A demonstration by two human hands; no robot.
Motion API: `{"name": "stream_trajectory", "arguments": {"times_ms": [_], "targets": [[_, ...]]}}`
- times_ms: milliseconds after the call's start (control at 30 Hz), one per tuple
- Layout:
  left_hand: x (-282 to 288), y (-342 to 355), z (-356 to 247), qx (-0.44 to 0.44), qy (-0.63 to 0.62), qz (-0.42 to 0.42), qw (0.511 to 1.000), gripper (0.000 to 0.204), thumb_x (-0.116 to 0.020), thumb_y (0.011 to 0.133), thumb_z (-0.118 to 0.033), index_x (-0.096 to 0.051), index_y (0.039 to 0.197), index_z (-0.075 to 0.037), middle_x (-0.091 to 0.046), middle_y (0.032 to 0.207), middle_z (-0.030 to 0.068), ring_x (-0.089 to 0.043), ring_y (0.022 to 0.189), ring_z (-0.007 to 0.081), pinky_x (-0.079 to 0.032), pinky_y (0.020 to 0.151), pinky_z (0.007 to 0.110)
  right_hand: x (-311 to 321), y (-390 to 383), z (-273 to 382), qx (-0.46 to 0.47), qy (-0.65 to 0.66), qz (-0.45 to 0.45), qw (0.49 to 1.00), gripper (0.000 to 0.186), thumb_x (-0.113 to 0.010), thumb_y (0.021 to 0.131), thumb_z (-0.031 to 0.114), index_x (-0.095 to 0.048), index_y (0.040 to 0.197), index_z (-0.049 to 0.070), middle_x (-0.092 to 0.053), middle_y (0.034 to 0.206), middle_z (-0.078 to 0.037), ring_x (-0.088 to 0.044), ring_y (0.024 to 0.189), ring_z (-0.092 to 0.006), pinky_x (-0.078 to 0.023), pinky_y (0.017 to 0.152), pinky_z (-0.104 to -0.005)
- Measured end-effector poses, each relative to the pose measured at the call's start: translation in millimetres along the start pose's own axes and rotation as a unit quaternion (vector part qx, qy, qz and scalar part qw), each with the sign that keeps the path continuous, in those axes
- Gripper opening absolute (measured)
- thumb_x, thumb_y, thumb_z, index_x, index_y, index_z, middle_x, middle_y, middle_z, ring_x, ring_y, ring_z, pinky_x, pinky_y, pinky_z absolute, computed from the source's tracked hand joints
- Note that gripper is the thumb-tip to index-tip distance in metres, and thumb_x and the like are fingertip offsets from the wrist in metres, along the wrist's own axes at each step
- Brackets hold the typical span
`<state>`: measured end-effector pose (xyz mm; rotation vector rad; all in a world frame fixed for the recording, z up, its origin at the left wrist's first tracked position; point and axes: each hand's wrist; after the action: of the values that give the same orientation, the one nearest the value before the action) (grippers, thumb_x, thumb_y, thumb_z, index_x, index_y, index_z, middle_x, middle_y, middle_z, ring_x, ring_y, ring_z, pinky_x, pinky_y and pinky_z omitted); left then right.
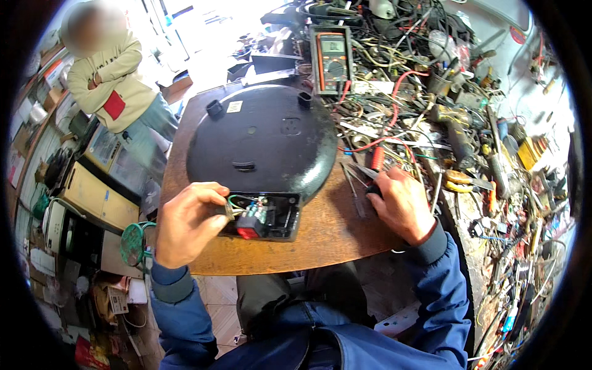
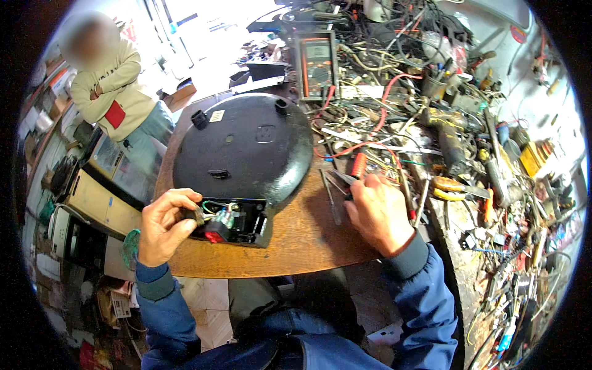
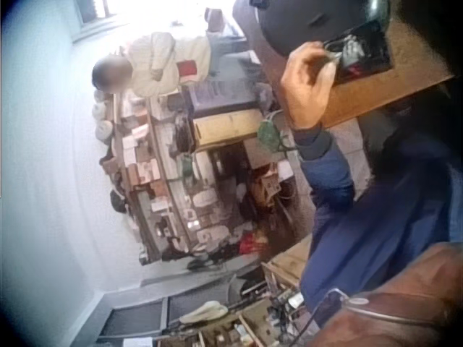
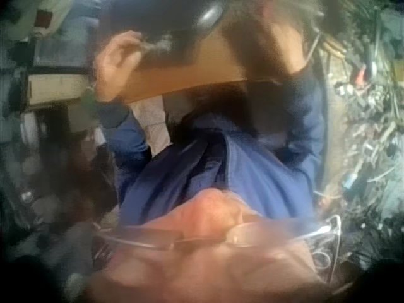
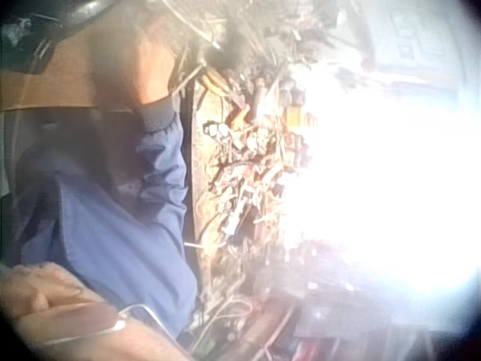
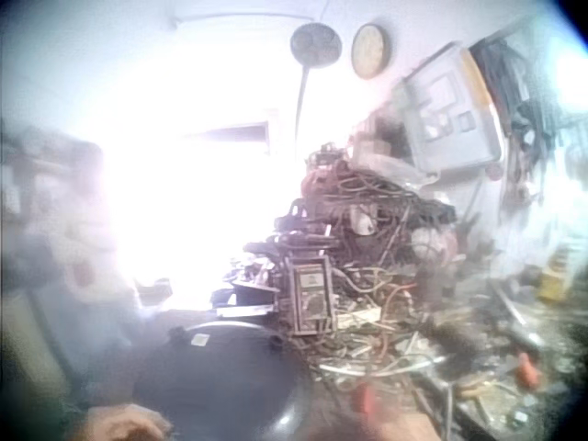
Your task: The person repairs a small electronic device by manipulating wires and components inside a black casing. They use a screwdriver to adjust connections and a multimeter to test the circuit.
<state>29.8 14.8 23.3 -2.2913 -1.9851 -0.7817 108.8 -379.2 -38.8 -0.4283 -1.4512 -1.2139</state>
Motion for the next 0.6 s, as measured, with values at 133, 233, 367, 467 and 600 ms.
{"name": "stream_trajectory", "arguments": {"times_ms": [133, 233, 367, 467, 600], "targets": [[-1, -1, 1, 0.002, 0.051, -0.011, 0.999, 0.023, -0.076, 0.091, -0.004, -0.067, 0.111, 0.003, -0.062, 0.127, 0.0147, -0.061, 0.122, 0.0211, -0.048, 0.106, 0.036, -5, 3, 8, -0.014, 0.000, -0.029, 0.999, 0.024, -0.080, 0.082, 0.020, -0.064, 0.088, 0.003, -0.062, 0.088, -0.017, -0.065, 0.086, -0.0388, -0.053, 0.074, -0.0487], [-6, -5, -4, -0.022, 0.168, -0.017, 0.985, 0.030, -0.072, 0.084, 0.002, -0.068, 0.114, 0.002, -0.068, 0.124, 0.0162, -0.066, 0.118, 0.0259, -0.051, 0.105, 0.038, -11, 5, 22, -0.004, -0.001, -0.006, 1.000, 0.028, -0.080, 0.083, 0.025, -0.063, 0.088, 0.004, -0.062, 0.092, -0.018, -0.066, 0.086, -0.0400, -0.056, 0.070, -0.0493], [-11, -2, -18, -0.050, 0.310, -0.020, 0.949, 0.040, -0.076, 0.077, 0.003, -0.069, 0.117, 0.001, -0.072, 0.118, 0.0178, -0.070, 0.113, 0.0326, -0.053, 0.100, 0.039, -18, -3, 36, 0.001, -0.021, -0.003, 1.000, 0.027, -0.080, 0.082, 0.026, -0.064, 0.086, 0.004, -0.062, 0.090, -0.015, -0.067, 0.084, -0.0356, -0.056, 0.065, -0.0471], [-10, 2, -26, -0.018, 0.293, -0.013, 0.956, 0.036, -0.078, 0.084, 0.000, -0.068, 0.119, 0.002, -0.072, 0.115, 0.0154, -0.069, 0.107, 0.0236, -0.054, 0.095, 0.034, -28, -1, 40, -0.014, -0.057, -0.038, 0.998, 0.013, -0.071, 0.082, 0.015, -0.064, 0.080, 0.004, -0.062, 0.085, -0.016, -0.067, 0.083, -0.0341, -0.056, 0.065, -0.0462], [-1, 1, -15, 0.055, 0.143, -0.024, 0.988, 0.029, -0.071, 0.101, -0.014, -0.065, 0.125, 0.003, -0.070, 0.111, 0.0058, -0.064, 0.106, 0.0112, -0.052, 0.092, 0.028, -25, 2, 43, -0.074, -0.061, -0.066, 0.993, 0.011, -0.067, 0.082, 0.010, -0.060, 0.084, 0.003, -0.063, 0.084, -0.020, -0.067, 0.078, -0.0384, -0.055, 0.065, -0.0476]]}}
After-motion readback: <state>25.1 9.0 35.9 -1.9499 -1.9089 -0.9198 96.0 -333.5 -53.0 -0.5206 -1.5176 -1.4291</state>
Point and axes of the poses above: each hand's wrist, its own y-axis towards the middle knuckle, its own x-axis out of the back of the hand, z = x × y
